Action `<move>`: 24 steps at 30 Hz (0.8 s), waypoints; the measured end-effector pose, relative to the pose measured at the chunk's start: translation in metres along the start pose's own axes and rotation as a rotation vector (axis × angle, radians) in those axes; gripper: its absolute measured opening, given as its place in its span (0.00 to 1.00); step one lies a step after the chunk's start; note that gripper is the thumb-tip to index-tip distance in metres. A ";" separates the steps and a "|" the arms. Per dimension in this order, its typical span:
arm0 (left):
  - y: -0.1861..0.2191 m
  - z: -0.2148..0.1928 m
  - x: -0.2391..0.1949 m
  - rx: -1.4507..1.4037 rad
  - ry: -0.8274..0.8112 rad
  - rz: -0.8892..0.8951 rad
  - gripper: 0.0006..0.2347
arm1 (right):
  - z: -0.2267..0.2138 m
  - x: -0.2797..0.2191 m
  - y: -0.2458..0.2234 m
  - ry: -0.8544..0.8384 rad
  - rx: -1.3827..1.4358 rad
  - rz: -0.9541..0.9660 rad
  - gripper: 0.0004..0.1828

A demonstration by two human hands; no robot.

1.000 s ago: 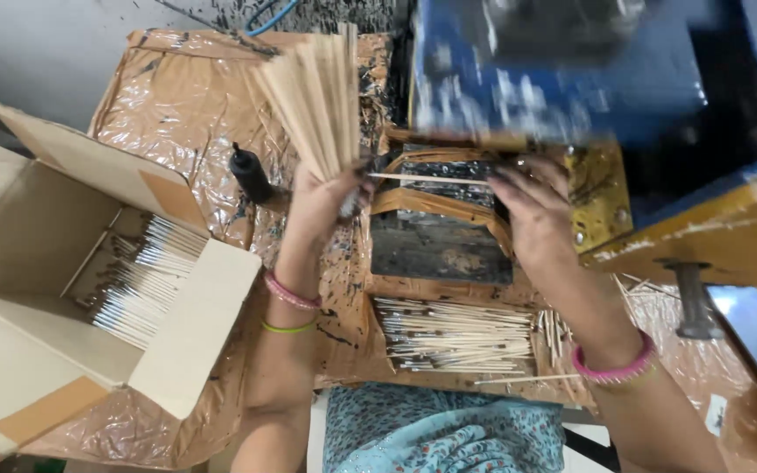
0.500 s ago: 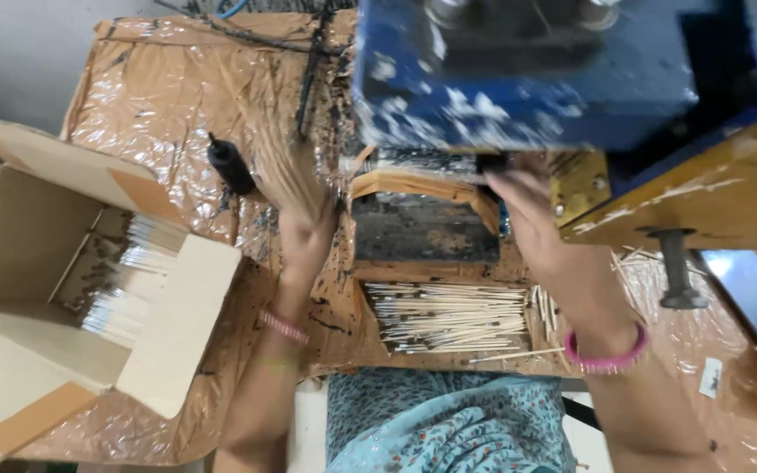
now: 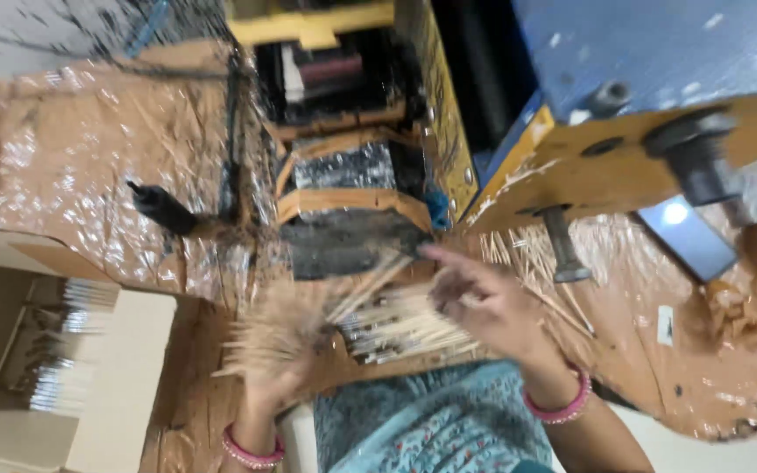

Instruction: The recorder is using a manual machine to apply incense paste to thin wooden sticks and then collecting the finished sticks into a bundle.

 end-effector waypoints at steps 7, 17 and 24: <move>0.186 -0.092 0.168 -0.747 0.113 -0.394 0.13 | 0.026 0.063 -0.036 -0.244 0.311 -0.033 0.15; 0.179 -0.054 0.256 -0.909 0.275 -0.385 0.05 | 0.059 0.114 -0.020 0.045 -0.641 -0.870 0.28; 0.161 -0.042 0.255 -1.040 0.235 -0.376 0.06 | 0.050 0.097 -0.018 0.044 -0.730 -0.588 0.19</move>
Point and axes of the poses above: each hand's wrist, its own x-axis towards the middle knuckle, its own z-axis out of the palm, y = z × x, the point moved 1 cm from there along x, towards the middle knuckle, and after that the axes turned 13 degrees about y, right-handed, at the moved point
